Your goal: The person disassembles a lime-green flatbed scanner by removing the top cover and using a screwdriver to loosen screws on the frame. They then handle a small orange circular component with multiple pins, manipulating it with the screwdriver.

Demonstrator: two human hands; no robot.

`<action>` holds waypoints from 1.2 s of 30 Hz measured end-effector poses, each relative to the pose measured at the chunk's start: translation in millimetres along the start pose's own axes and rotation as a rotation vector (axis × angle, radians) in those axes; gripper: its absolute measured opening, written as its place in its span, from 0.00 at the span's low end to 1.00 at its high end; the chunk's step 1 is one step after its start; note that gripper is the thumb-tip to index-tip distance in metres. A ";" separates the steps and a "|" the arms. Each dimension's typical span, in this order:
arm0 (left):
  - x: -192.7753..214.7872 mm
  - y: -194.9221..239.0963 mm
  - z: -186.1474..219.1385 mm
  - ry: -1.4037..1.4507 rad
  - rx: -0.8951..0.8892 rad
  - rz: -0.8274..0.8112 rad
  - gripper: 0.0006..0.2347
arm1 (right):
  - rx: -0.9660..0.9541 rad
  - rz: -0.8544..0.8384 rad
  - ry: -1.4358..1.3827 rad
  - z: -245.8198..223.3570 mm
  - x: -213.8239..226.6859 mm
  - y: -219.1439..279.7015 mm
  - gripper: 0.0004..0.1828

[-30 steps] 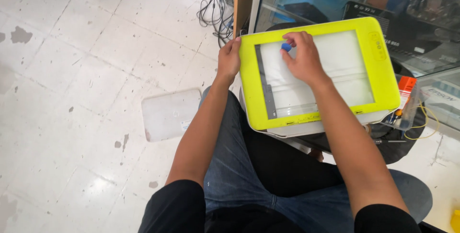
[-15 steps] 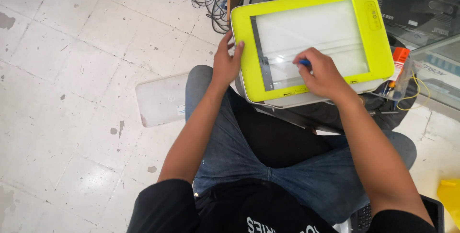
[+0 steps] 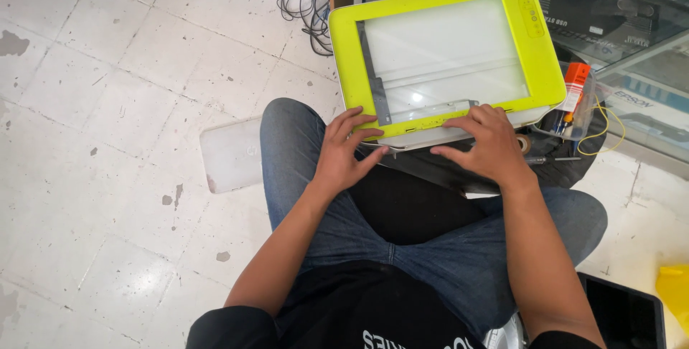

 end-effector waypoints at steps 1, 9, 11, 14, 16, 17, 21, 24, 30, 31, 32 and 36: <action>-0.2 -1.7 0.7 0.001 0.000 -0.006 0.13 | -0.006 0.000 -0.001 5.4 -2.9 2.2 0.22; 3.5 -18.6 6.3 -0.073 -0.028 -0.006 0.08 | -0.062 0.016 -0.134 31.1 -15.0 0.6 0.03; 0.3 -23.2 8.5 -0.085 -0.029 -0.009 0.07 | -0.061 0.015 -0.094 29.6 -18.2 -6.3 0.02; 0.4 -26.5 14.2 -0.060 -0.022 -0.023 0.06 | -0.046 -0.006 -0.058 29.1 -19.0 -9.3 0.04; 2.2 -26.4 15.6 -0.018 -0.006 -0.036 0.05 | -0.035 -0.033 -0.067 25.0 -21.4 -12.6 0.05; 2.4 -25.9 15.5 -0.010 -0.023 -0.035 0.05 | 0.014 -0.049 -0.032 20.6 -23.9 -15.3 0.07; 10.2 -27.7 18.8 0.002 -0.067 -0.092 0.05 | 0.164 -0.083 0.059 2.7 -48.1 -28.1 0.11; 1.0 -23.2 14.6 -0.108 -0.137 -0.034 0.05 | 0.182 -0.138 0.023 -14.3 -57.6 -38.7 0.06; -18.4 -12.8 14.9 -0.225 -0.242 0.081 0.06 | 0.091 -0.182 -0.105 -10.2 -61.3 -38.6 0.05; -19.9 -11.5 16.4 -0.224 -0.240 0.078 0.06 | 0.088 -0.184 -0.106 -12.2 -59.9 -38.7 0.05; -20.4 -11.4 17.4 -0.229 -0.224 0.086 0.06 | 0.061 -0.193 -0.119 -13.0 -58.9 -40.9 0.05; -21.0 -11.3 24.6 -0.239 -0.173 0.109 0.06 | 0.015 -0.215 -0.150 -15.6 -54.7 -47.0 0.05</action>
Point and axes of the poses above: each hand's wrist, its own y-axis away from the middle knuckle, its own x-axis out of the back of the hand, z = x × y, the point moved 2 cm from there along -y, towards the middle knuckle, and after that the axes turned 8 degrees about x, right-handed, at the moved point
